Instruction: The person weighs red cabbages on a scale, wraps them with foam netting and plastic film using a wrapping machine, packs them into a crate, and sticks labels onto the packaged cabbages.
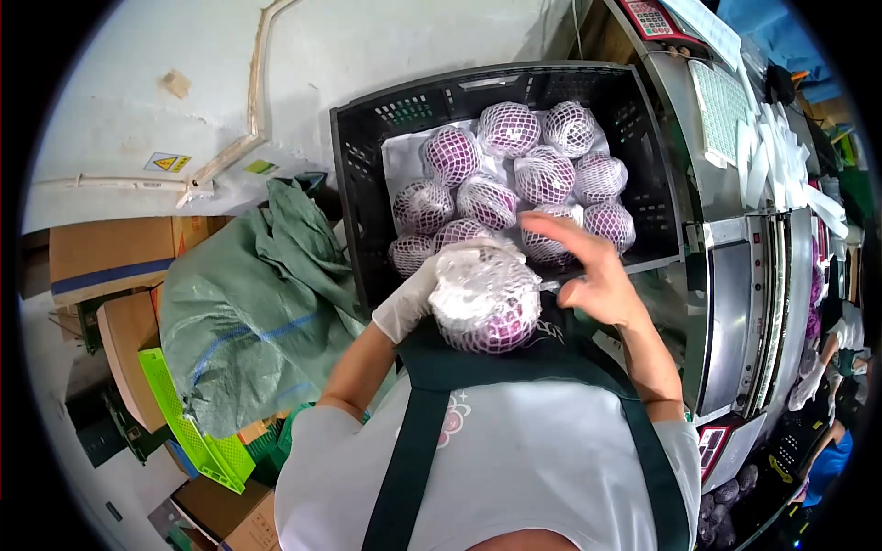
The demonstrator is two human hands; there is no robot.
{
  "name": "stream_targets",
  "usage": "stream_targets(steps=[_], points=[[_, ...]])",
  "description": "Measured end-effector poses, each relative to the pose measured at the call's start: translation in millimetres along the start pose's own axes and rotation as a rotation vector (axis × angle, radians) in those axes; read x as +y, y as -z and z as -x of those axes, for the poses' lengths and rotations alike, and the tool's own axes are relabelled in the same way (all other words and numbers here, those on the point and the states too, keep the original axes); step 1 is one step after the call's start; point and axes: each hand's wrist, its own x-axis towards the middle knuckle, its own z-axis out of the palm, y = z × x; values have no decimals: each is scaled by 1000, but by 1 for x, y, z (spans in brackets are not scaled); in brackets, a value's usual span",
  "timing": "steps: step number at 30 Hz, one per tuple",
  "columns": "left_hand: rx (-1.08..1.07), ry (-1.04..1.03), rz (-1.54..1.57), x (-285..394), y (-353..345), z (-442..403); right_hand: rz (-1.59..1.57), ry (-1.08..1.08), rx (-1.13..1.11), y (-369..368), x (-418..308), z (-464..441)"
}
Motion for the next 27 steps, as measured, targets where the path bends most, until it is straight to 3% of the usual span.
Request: stream_targets(steps=[1,4,8,10,11,14,17,19,21,24,26,27], points=[[261,52,-136,-3,-9,-2,-33,53,-31,-10,-12,-6],[158,-224,-739,-20,14,1,-45,234,30,-36,-27,-16],[-123,-272,-801,-15,16,1,84,371,326,-39,-54,-11],[-58,-41,-108,-14,-4,8,72,319,347,-33,-64,-9],[-4,-83,-387,-16,-8,10,252,451,301,-25,-73,-9],[-69,-122,-304,-12,-27,22,378,526,237,-9,-107,5],[-58,-226,-473,-12,-41,40,514,547,434,5,-112,-1],[10,-380,-629,-19,-45,47,558,271,606,7,-100,-12],[-9,-452,-576,-22,-55,54,225,-55,583,6,-71,-21],[-19,-510,-524,-37,-42,50,-48,-308,443,-6,-8,-23],[-7,-500,-435,-42,-37,48,-141,-318,302,-39,41,-13],[36,-511,-500,-42,-33,50,-205,-557,138,-54,48,-6]])
